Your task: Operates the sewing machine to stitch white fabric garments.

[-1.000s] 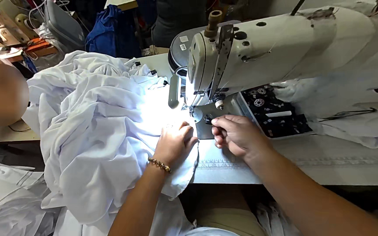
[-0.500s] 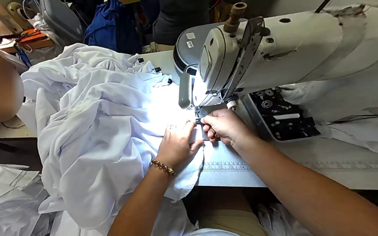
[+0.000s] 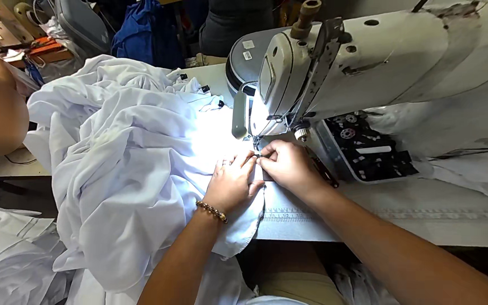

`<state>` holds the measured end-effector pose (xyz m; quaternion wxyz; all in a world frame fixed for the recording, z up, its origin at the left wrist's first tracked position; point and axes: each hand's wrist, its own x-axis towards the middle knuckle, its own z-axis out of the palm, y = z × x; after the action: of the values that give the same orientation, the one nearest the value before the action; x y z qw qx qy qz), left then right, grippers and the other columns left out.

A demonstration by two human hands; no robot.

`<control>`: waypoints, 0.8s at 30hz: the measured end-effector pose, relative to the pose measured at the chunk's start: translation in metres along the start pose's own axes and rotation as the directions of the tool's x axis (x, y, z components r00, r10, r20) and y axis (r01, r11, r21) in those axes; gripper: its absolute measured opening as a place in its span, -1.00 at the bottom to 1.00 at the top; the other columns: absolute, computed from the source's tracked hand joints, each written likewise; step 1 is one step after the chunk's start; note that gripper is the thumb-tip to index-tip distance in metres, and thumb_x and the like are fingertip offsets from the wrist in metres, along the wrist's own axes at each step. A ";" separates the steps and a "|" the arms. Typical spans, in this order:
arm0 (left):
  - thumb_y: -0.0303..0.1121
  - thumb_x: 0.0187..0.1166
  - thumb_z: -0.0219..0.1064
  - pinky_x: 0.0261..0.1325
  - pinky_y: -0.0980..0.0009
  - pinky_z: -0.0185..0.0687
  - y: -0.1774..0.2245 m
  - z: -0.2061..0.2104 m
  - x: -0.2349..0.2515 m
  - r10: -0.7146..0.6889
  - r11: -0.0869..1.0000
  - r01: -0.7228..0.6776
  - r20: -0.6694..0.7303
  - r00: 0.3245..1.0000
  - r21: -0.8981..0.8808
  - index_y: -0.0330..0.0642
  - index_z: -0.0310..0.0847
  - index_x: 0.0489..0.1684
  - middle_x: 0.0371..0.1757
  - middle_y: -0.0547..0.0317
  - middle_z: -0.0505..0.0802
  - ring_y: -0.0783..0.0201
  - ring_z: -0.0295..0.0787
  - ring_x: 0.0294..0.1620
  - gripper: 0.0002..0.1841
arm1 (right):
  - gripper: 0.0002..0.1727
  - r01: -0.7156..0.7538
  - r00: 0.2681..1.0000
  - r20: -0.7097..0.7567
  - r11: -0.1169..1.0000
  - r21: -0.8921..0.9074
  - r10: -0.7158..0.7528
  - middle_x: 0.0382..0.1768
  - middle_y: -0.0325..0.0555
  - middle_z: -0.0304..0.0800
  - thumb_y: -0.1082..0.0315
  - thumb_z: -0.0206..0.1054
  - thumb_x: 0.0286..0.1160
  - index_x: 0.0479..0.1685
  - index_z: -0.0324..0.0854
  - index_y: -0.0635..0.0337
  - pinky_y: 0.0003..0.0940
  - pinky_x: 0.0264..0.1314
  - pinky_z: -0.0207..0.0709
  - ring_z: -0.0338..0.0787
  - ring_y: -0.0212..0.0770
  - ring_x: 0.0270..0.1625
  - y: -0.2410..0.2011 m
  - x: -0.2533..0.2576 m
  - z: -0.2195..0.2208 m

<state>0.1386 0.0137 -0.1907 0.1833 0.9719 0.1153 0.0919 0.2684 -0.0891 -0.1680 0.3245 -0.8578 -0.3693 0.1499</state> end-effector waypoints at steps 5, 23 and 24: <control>0.00 0.66 0.27 0.67 -0.13 0.23 -0.003 0.005 0.000 0.037 0.999 -0.037 -0.033 0.999 0.015 -0.09 0.60 0.56 0.63 0.14 0.63 -0.02 0.44 0.67 -0.44 | -0.64 0.356 0.927 -0.033 0.904 -0.236 -0.374 -0.14 0.21 0.72 0.29 0.31 0.61 0.26 0.79 0.25 0.24 0.04 0.56 0.75 0.22 -0.03 0.025 -0.020 0.010; 0.06 0.69 0.19 0.67 -0.07 0.24 -0.015 0.004 0.008 0.064 0.998 -0.063 -0.057 0.996 0.023 -0.10 0.61 0.56 0.61 0.18 0.66 0.01 0.48 0.65 -0.42 | -0.61 0.357 0.926 0.030 0.848 -0.392 -0.376 -0.06 0.26 0.76 0.20 0.20 0.75 0.33 0.76 0.19 0.41 0.13 0.35 0.73 0.34 0.08 0.025 -0.021 0.006; 0.09 0.71 0.16 0.70 -0.09 0.20 -0.016 0.001 0.012 0.046 0.999 -0.045 -0.027 0.999 0.022 -0.08 0.58 0.59 0.64 0.20 0.63 0.01 0.44 0.69 -0.40 | -0.62 0.358 0.923 0.007 0.853 -0.379 -0.384 -0.09 0.26 0.76 0.20 0.20 0.74 0.31 0.77 0.17 0.41 0.13 0.35 0.74 0.34 0.06 0.026 -0.023 0.005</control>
<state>0.1470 0.0309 -0.1961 0.1693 0.9749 0.0965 0.1080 0.2648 -0.1172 -0.1889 0.1908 -0.8208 -0.5381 -0.0183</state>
